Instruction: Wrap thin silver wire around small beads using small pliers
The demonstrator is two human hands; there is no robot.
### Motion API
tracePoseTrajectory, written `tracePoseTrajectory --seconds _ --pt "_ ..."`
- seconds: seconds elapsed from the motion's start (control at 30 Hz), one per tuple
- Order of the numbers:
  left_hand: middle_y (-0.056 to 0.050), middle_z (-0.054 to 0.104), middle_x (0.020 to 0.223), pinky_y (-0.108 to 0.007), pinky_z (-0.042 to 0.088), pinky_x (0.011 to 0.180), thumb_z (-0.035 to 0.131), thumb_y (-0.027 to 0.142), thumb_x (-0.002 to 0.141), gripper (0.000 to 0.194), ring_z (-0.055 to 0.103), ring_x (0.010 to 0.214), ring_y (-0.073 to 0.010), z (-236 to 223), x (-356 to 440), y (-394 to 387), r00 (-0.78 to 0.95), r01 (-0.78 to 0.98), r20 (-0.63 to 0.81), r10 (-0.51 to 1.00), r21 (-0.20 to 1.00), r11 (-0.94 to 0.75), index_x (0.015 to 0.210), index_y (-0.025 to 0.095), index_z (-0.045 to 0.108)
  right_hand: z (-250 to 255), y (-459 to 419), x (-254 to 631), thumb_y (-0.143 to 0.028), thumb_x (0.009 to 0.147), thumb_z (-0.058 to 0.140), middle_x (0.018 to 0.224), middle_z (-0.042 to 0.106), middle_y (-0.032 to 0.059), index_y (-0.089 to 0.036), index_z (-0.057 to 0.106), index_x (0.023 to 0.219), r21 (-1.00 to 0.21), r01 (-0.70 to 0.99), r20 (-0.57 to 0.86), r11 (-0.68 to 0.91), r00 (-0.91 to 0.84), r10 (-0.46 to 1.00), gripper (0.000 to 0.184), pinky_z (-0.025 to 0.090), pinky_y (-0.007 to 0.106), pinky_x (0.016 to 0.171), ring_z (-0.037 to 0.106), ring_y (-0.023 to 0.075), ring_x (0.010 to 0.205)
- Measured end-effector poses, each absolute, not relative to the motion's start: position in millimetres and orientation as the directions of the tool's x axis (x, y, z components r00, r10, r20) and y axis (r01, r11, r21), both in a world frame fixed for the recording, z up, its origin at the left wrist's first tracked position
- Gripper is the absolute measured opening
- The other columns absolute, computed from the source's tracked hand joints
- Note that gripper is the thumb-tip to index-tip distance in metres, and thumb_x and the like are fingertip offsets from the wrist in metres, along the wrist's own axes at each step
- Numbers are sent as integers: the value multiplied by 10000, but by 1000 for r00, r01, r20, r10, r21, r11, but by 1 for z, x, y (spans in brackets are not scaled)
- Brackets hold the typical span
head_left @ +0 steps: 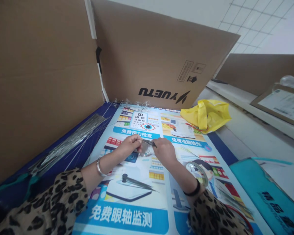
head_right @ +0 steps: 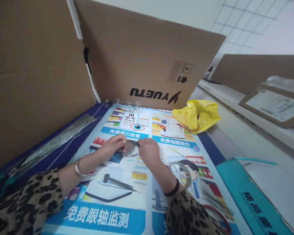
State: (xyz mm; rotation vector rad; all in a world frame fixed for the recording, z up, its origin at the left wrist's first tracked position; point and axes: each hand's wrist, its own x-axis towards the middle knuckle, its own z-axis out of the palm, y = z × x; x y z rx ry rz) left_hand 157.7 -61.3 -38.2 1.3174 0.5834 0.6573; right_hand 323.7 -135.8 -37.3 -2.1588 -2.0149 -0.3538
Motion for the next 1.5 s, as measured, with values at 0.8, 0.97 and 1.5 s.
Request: tracePoseTrajectory --seconds 0.8,0.97,1.5 --pt "34 552 569 -232 392 587 492 248 797 98 508 553 -107 -43 161 -63 563 -33 96 821 995 -94 726 181 502 -44 -138 321 -189 803 496 822 646 37 -208 661 916 -95 990 406 -106 136 904 201 344 265 751 525 181 814" --pt "31 537 560 -221 388 545 506 255 786 124 500 524 -100 -42 161 -64 616 -21 79 784 996 -84 695 174 487 -45 -139 321 -200 815 495 844 659 38 -216 660 949 -104 992 422 -77 114 899 213 362 268 770 540 183 833" --pt "35 505 542 -207 385 480 525 254 736 114 498 464 -91 -39 158 -61 661 -70 2 751 996 59 682 168 475 -43 -134 328 -201 786 505 815 648 31 -207 651 869 -114 990 316 -77 110 942 168 366 263 736 543 177 812"
